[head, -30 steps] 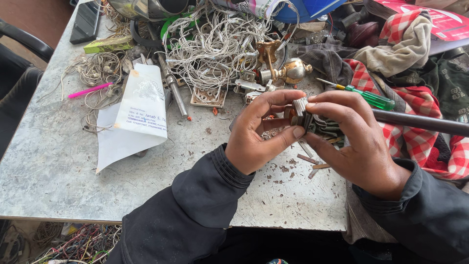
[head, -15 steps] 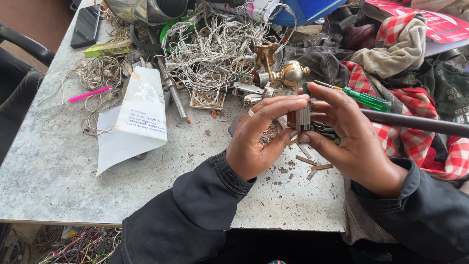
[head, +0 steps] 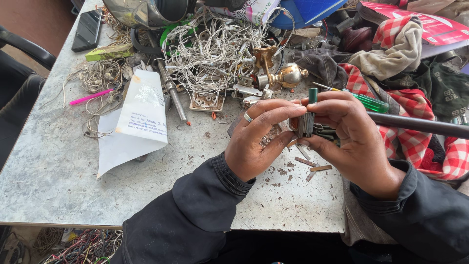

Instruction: The person uses a hammer to tap a small cylindrical electrical component held in a wooden block. They repeatedly adjust the component and use a screwdriver to manipulate internal parts. The work is performed on a cluttered workbench with wires and tools.

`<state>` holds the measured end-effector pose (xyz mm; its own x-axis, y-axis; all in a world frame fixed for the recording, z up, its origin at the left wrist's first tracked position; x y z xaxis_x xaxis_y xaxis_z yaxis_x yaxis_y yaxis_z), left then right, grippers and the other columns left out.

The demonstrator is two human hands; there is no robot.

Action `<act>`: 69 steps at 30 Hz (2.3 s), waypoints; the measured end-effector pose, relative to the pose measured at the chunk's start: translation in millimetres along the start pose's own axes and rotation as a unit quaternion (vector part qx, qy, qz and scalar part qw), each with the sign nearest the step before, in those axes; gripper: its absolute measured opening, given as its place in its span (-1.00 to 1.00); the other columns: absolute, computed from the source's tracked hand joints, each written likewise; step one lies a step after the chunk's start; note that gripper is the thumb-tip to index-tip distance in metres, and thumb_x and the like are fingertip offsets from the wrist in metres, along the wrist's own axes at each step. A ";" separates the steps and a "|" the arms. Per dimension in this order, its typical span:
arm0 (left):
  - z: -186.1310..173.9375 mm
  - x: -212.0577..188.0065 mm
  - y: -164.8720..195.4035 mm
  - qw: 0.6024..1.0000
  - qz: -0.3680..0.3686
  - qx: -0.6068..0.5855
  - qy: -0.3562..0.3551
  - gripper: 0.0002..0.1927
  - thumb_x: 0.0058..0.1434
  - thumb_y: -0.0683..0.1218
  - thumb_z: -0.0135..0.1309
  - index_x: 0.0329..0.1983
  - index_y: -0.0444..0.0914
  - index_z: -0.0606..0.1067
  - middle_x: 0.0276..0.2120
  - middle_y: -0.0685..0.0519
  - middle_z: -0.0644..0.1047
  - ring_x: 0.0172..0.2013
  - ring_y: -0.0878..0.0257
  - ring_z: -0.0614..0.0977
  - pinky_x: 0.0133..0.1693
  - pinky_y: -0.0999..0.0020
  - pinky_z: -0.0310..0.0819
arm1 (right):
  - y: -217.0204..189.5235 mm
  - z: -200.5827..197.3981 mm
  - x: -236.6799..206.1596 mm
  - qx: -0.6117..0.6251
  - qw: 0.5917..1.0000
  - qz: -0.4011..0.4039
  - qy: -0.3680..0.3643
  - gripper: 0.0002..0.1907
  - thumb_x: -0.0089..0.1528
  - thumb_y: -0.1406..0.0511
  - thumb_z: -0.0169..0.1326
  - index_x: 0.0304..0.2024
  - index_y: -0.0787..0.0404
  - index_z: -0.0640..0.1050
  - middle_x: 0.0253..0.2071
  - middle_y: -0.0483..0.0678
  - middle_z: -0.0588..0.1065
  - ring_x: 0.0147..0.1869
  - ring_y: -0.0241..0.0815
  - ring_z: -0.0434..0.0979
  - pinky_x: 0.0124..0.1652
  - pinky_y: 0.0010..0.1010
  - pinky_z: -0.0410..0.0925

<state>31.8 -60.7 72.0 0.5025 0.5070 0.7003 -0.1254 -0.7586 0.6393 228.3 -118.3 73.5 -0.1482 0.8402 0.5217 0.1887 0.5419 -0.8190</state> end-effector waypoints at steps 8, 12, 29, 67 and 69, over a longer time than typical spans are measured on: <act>1.1 -4.4 -5.0 1.000 -0.016 -0.016 0.006 -0.48 0.35 -0.32 0.23 0.32 -0.16 0.37 0.23 0.04 0.43 0.25 0.18 0.56 0.24 0.33 0.57 | 4.1 -0.6 -2.8 0.004 1.000 -0.015 0.008 -0.45 0.22 0.54 0.20 0.20 0.33 0.29 0.28 0.02 0.21 0.48 -0.12 0.36 0.44 -0.26 0.35; 9.8 -6.3 -18.7 0.967 -0.148 -0.209 0.007 -0.37 0.43 -0.27 0.10 0.51 -0.19 0.19 0.40 -0.03 0.34 0.35 0.22 0.46 0.31 0.34 0.46 | 13.0 -2.4 -3.6 0.014 0.999 -0.007 0.031 -0.43 0.21 0.55 0.22 0.20 0.32 0.27 0.28 0.00 0.21 0.48 -0.15 0.35 0.44 -0.29 0.33; 7.9 -2.9 -21.4 0.971 -0.215 -0.102 0.010 -0.32 0.23 -0.17 0.30 0.40 -0.33 0.35 0.12 -0.15 0.59 0.06 0.26 0.68 0.09 0.38 0.66 | -14.8 -7.2 16.3 -0.362 0.930 -0.057 -0.010 -0.42 0.14 0.37 0.18 0.25 0.19 0.50 0.33 0.07 0.41 0.54 0.13 0.28 0.45 -0.01 0.16; 5.6 -1.9 -23.5 0.972 -0.221 0.034 -0.067 -0.27 0.16 0.04 0.36 0.35 -0.25 0.39 0.01 -0.19 0.64 -0.03 0.17 0.75 -0.06 0.34 0.69 | 9.7 -11.3 21.6 -0.368 0.926 -0.033 -0.071 -0.81 0.15 0.39 0.10 -0.21 0.30 0.65 -0.16 0.03 0.62 0.15 0.02 0.56 0.19 -0.11 0.34; 4.6 -2.5 -25.1 0.968 -0.245 -0.018 -0.059 -0.31 0.19 0.01 0.32 0.35 -0.28 0.39 0.00 -0.14 0.66 -0.07 0.23 0.74 -0.06 0.39 0.68 | 11.8 -12.6 21.6 -0.345 0.936 -0.022 -0.075 -0.78 0.18 0.41 0.05 -0.16 0.32 0.63 -0.11 0.04 0.61 0.15 0.03 0.56 0.19 -0.12 0.34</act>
<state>37.6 -44.8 52.8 0.6027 0.7507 0.2707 0.1231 -0.4226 0.8979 239.6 -93.6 78.1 -0.2947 0.8324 0.4694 0.7528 0.5048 -0.4225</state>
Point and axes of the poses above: each hand's wrist, its own x-axis towards the middle knuckle, its own z-axis out of the palm, y = z × x, the point moved 2 cm from there along x, towards the middle knuckle
